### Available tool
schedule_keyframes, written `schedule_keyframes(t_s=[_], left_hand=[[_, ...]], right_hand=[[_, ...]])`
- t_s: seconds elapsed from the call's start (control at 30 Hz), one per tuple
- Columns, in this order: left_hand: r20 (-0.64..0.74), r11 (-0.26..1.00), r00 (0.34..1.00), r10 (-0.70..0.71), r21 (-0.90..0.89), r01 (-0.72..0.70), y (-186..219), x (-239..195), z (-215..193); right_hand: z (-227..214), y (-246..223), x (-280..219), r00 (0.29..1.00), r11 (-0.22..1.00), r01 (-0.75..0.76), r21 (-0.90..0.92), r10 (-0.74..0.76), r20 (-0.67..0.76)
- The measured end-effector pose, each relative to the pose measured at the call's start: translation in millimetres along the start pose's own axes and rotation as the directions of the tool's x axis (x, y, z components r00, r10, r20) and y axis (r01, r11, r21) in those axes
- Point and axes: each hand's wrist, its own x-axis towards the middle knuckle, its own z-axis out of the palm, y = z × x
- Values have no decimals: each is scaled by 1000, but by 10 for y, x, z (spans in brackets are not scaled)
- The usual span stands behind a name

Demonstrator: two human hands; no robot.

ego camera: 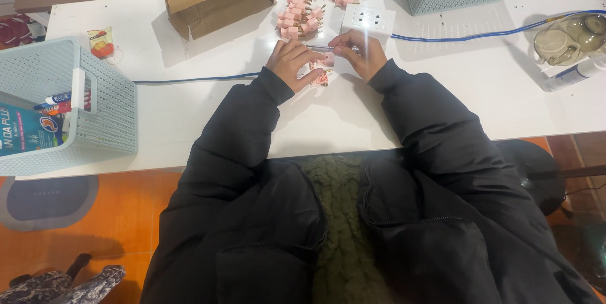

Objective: Assembling small pink plastic components using a small screwdriver on a white workbench.

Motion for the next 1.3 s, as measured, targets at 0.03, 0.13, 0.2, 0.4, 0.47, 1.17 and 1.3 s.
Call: schedule_keyframes(t_s=[0.03,0.13,0.2,0.4,0.47,1.17,1.3], left_hand=[[0,1000,1000,-4,0,4,-9,-8,11],[-33,1000,999,11,19,-10,-10,-4,27],[-39,1000,999,12,27,-11,-18,-13,45],[-58,999,998,16,44,-14,-43,-20,75],[-56,999,998,16,41,-14,-49,-21,80],[-65,988,998,22,155,-12,-35,-30,84],[-11,984,994,106,149,-103,40,-62,35]], right_hand=[[19,23,-22,999,998,-44,42,44,5],[7,-81,2,1000,999,-1,53,1,-2],[14,-78,-12,1000,999,1,42,-1,-9],[9,-183,-53,998,994,-66,89,67,-15],[6,-218,-68,995,988,-99,118,102,-13],[-98,198,-82,983,993,53,-101,-34,183],[-107,119,-182,946,985,51,-162,5,324]])
